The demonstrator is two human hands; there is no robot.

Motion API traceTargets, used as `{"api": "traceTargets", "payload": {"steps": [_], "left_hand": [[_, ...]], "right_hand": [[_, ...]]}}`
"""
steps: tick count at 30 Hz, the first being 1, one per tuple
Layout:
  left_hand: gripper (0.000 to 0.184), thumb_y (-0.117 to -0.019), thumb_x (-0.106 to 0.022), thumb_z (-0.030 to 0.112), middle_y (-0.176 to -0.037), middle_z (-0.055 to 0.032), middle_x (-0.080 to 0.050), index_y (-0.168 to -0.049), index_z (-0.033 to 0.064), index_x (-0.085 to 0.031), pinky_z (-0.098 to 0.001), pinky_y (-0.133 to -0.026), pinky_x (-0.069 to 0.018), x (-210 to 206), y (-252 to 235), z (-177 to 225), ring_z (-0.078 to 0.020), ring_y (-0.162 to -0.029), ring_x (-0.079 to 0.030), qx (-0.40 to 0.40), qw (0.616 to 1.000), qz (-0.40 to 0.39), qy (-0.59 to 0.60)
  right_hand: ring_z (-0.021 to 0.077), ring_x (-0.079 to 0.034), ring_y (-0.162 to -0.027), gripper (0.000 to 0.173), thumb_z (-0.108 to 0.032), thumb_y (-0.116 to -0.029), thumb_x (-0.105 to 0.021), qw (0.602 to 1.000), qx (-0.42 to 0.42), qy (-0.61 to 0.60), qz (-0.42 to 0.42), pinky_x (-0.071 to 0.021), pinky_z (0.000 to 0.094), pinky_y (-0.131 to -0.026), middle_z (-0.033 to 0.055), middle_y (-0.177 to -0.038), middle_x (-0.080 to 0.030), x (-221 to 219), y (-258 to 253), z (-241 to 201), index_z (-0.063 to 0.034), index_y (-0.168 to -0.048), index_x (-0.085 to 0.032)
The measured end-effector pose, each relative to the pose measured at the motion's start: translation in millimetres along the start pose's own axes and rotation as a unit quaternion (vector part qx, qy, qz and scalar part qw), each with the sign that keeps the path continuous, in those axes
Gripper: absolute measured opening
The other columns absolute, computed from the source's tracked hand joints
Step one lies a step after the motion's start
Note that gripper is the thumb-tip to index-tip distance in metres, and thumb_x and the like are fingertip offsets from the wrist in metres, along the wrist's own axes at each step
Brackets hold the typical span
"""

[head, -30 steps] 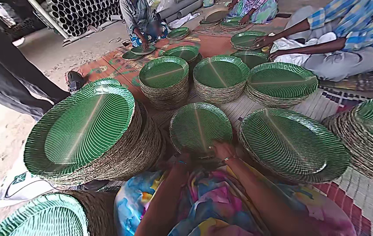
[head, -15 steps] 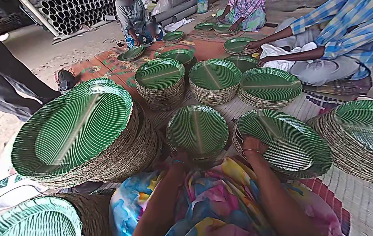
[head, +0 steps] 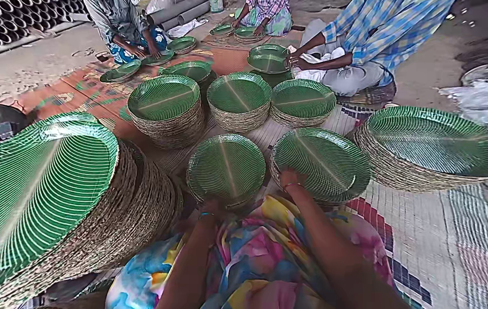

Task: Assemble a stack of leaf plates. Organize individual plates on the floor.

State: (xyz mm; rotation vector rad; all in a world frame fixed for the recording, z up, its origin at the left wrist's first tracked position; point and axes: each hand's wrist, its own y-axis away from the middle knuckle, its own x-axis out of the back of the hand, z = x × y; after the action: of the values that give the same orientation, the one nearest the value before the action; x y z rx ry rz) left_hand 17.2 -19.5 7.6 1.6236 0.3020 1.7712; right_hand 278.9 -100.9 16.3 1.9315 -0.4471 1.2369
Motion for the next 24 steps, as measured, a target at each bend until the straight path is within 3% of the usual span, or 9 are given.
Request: {"api": "traceTargets", "payload": {"steps": [2,5,9,13,15,17,20,21,24], "left_hand": [[0.070,-0.1050,-0.057,0.041,-0.167,-0.0268,-0.024,-0.156,-0.0022,-0.038,-0.0608,-0.125,-0.0183,1.7,3.7,0.8,-0.0397,-0.156,-0.025,0.004,1.000,-0.002,0.000],[0.064,-0.1048,-0.058,0.039,-0.167,-0.0255,-0.027,-0.155,0.0012,-0.043,-0.0624,-0.125,-0.0187,0.2,1.2,-0.1,-0.0398,-0.156,-0.025,-0.005,1.000,0.002,0.009],[0.055,-0.1048,-0.059,0.036,-0.167,-0.0196,-0.030,-0.152,0.0101,-0.049,-0.0640,-0.124,-0.0183,-1.5,-6.8,-6.7,-0.0378,-0.158,-0.020,-0.029,0.999,0.008,0.014],[0.056,-0.1050,-0.058,0.038,-0.167,-0.0184,-0.030,-0.153,0.0107,-0.049,-0.0662,-0.123,-0.0172,-2.5,-7.9,-6.1,-0.0374,-0.158,-0.020,-0.025,1.000,0.006,0.002],[0.057,-0.1055,-0.057,0.038,-0.168,-0.0183,-0.029,-0.154,0.0106,-0.047,-0.0655,-0.124,-0.0166,-0.9,-7.1,-6.1,-0.0372,-0.159,-0.019,-0.021,1.000,0.003,-0.001],[0.057,-0.1056,-0.057,0.038,-0.169,-0.0182,-0.028,-0.155,0.0108,-0.046,-0.0655,-0.124,-0.0165,-0.2,-6.1,-4.8,-0.0372,-0.159,-0.018,-0.018,1.000,-0.001,-0.002],[0.058,-0.1053,-0.057,0.039,-0.169,-0.0175,-0.028,-0.156,0.0116,-0.045,-0.0655,-0.124,-0.0163,0.1,-6.2,-4.3,-0.0372,-0.159,-0.018,-0.016,1.000,0.000,-0.004],[0.059,-0.1053,-0.057,0.039,-0.169,-0.0177,-0.028,-0.156,0.0116,-0.045,-0.0657,-0.124,-0.0161,0.2,-6.3,-4.8,-0.0374,-0.159,-0.018,-0.017,1.000,-0.001,-0.003],[0.058,-0.1054,-0.057,0.040,-0.168,-0.0173,-0.029,-0.155,0.0123,-0.046,-0.0666,-0.123,-0.0171,-0.9,-9.2,-5.8,-0.0379,-0.159,-0.018,-0.022,1.000,-0.003,-0.008]], "right_hand": [[0.0423,-0.052,-0.139,0.045,-0.013,-0.1110,-0.037,1.000,-0.008,0.008,-0.005,-0.0442,0.0575,-0.109,0.0272,-0.150,-0.051,-5.7,8.0,-11.3,0.0025,-0.153,-0.041],[0.0407,-0.056,-0.136,0.042,-0.013,-0.1119,-0.031,0.999,-0.031,-0.023,0.022,-0.0454,0.0542,-0.109,0.0263,-0.144,-0.058,-2.0,16.7,-22.8,0.0041,-0.144,-0.053],[0.0400,-0.054,-0.137,0.039,-0.008,-0.1102,-0.036,0.998,-0.046,-0.038,0.034,-0.0433,0.0550,-0.110,0.0272,-0.144,-0.057,12.9,22.8,-17.9,0.0064,-0.142,-0.053],[0.0373,-0.055,-0.138,0.039,-0.018,-0.1091,-0.046,0.997,-0.056,-0.051,0.005,-0.0443,0.0531,-0.111,0.0248,-0.146,-0.057,15.1,11.6,1.8,0.0036,-0.139,-0.057],[0.0388,-0.053,-0.138,0.040,-0.014,-0.1075,-0.048,0.995,-0.060,-0.068,0.039,-0.0441,0.0527,-0.111,0.0261,-0.149,-0.053,17.2,10.6,5.1,0.0034,-0.143,-0.054],[0.0401,-0.054,-0.136,0.046,-0.007,-0.1068,-0.045,0.993,-0.071,-0.069,0.060,-0.0463,0.0526,-0.109,0.0265,-0.153,-0.047,23.0,13.6,3.2,0.0022,-0.151,-0.043],[0.0404,-0.060,-0.131,0.045,-0.011,-0.1113,-0.034,0.990,-0.080,-0.064,0.094,-0.0470,0.0555,-0.105,0.0251,-0.145,-0.057,24.1,15.9,-0.1,-0.0008,-0.155,-0.039],[0.0401,-0.059,-0.132,0.045,-0.015,-0.1120,-0.035,0.990,-0.068,-0.065,0.102,-0.0451,0.0571,-0.107,0.0248,-0.145,-0.058,19.8,13.0,-0.1,-0.0017,-0.155,-0.039],[0.0420,-0.046,-0.144,0.056,-0.022,-0.1099,-0.047,0.996,-0.017,-0.047,0.068,-0.0375,0.0625,-0.113,0.0257,-0.156,-0.046,-0.5,0.8,0.7,-0.0045,-0.161,-0.033]]}}
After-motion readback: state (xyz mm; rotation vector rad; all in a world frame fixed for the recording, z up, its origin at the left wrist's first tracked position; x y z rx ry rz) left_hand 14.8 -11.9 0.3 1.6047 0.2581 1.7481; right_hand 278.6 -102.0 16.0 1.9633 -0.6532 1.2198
